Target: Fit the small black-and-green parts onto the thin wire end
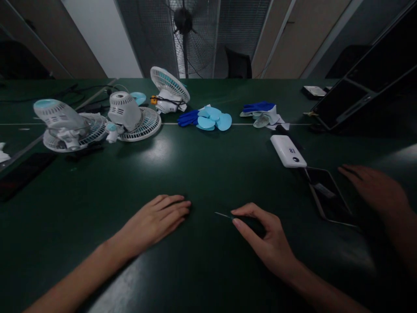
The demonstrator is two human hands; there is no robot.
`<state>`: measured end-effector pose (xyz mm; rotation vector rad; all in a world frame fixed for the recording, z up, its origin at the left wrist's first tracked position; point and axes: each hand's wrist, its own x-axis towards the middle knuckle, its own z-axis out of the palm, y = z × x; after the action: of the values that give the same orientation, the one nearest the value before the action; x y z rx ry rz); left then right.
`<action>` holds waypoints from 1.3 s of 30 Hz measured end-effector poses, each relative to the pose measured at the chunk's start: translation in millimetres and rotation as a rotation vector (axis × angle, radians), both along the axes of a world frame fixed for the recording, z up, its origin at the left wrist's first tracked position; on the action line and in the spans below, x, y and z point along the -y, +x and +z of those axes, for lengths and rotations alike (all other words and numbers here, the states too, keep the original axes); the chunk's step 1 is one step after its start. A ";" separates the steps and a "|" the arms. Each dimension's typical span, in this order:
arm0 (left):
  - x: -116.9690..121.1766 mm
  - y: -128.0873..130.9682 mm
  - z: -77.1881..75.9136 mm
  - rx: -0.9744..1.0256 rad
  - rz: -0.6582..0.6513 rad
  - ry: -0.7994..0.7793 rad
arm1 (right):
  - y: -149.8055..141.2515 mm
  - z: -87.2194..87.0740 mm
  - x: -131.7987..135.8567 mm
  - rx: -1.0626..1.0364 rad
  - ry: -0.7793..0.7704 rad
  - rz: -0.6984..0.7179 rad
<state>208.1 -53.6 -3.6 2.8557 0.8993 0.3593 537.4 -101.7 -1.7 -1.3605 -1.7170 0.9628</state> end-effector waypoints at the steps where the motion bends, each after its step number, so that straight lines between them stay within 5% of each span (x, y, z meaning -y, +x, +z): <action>1: -5.1 -24.9 -1.1 -0.019 0.092 0.005 | 0.4 0.1 0.0 -0.003 -0.014 0.007; 6: -21.1 -144.9 -4.0 -0.081 0.654 0.002 | 1.5 -0.5 0.1 -0.009 -0.044 0.021; 10: -24.0 -188.4 0.8 -0.108 0.790 0.027 | 2.0 -1.1 0.6 0.003 -0.028 0.018; 20: -24.8 -208.8 8.9 -0.263 0.972 -0.075 | 1.2 0.7 -0.3 0.014 0.003 0.025; 30: -22.7 -225.9 10.5 -0.181 1.065 -0.088 | 0.9 0.2 0.3 0.021 0.006 0.021; 39: -22.2 -213.3 13.5 -0.023 1.265 -0.147 | -1.1 4.3 -0.8 0.024 0.031 0.010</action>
<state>-5.2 -31.3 9.9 1.7780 2.4673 0.3124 536.3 -100.9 2.6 -1.3505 -1.7512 0.9251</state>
